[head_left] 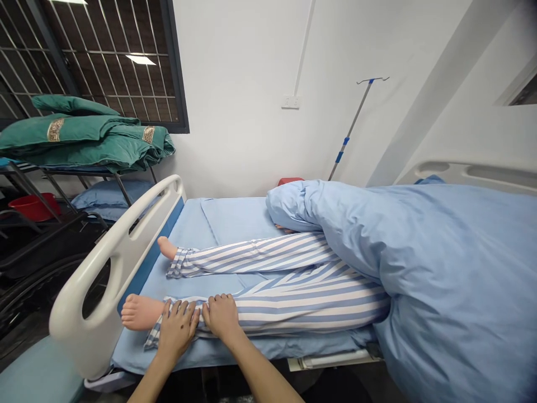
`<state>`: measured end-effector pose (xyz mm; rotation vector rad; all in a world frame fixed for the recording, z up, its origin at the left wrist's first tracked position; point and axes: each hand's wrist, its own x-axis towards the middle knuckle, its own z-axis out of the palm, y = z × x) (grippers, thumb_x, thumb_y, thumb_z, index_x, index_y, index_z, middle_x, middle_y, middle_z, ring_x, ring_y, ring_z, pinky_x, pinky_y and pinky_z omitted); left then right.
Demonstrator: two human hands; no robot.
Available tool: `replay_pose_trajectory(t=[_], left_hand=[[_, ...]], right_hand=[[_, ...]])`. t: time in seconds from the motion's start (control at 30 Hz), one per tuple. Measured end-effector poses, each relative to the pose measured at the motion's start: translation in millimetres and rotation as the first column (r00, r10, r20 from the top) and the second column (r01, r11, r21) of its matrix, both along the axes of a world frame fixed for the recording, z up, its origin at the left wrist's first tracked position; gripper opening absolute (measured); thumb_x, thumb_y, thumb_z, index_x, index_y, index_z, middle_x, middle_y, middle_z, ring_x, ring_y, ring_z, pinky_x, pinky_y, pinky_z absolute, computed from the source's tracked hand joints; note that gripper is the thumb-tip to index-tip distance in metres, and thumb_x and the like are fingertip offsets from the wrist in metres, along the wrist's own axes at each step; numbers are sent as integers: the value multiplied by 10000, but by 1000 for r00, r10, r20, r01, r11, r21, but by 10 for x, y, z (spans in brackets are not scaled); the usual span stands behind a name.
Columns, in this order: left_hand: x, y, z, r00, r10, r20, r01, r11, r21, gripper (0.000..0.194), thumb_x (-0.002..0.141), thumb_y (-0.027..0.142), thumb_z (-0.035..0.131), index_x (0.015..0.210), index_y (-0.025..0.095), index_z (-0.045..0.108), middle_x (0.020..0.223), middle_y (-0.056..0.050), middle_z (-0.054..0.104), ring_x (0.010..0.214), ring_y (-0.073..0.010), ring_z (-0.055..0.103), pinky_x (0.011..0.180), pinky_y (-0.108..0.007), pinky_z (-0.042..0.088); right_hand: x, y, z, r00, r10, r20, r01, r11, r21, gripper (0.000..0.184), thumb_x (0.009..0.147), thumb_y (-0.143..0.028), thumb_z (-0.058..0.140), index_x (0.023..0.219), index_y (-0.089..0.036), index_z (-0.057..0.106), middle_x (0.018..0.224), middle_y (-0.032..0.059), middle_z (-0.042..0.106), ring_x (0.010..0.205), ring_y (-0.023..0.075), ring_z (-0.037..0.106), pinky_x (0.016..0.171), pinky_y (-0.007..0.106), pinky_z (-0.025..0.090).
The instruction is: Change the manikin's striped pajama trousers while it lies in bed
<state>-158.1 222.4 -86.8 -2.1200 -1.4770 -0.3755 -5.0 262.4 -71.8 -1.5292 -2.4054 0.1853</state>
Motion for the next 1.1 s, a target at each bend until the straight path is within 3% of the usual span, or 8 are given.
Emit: replay_pose_trajectory(t=[0.17,0.47,0.87,1.1], left_hand=[[-6,61,-118,994,41,100,-42,999,12,247,856,308,474,945,173,660,872,-78,674,863,-249,572,879,-447,381],[-17,149,-269,977,26,209,-53,991,126,201,846,197,450,863,146,644,821,-64,685,812,-218,592,837,-385,403],[10,88,-167,980,55,192,-68,996,63,240,870,204,419,903,158,651,887,-74,693,865,-219,598,897,-410,379],[32,78,-137,995,-43,86,37,997,74,262,862,226,432,994,162,649,1047,-101,669,1032,-262,557,986,-472,321]], right_hand=[[5,17,-11,1000,5,2,-5,1000,2,374,909,-349,354,921,-124,652,875,134,676,854,255,606,797,402,396],[1,16,-42,1000,3,12,-3,1000,22,374,905,-356,352,919,-129,649,870,126,675,843,253,605,774,399,400],[-6,15,-5,1000,-12,4,12,1000,-13,390,906,-370,353,927,-125,655,886,130,680,861,254,611,807,407,398],[-15,32,8,1000,-10,16,11,1000,-28,399,911,-360,336,932,-127,658,892,134,682,868,258,615,812,419,400]])
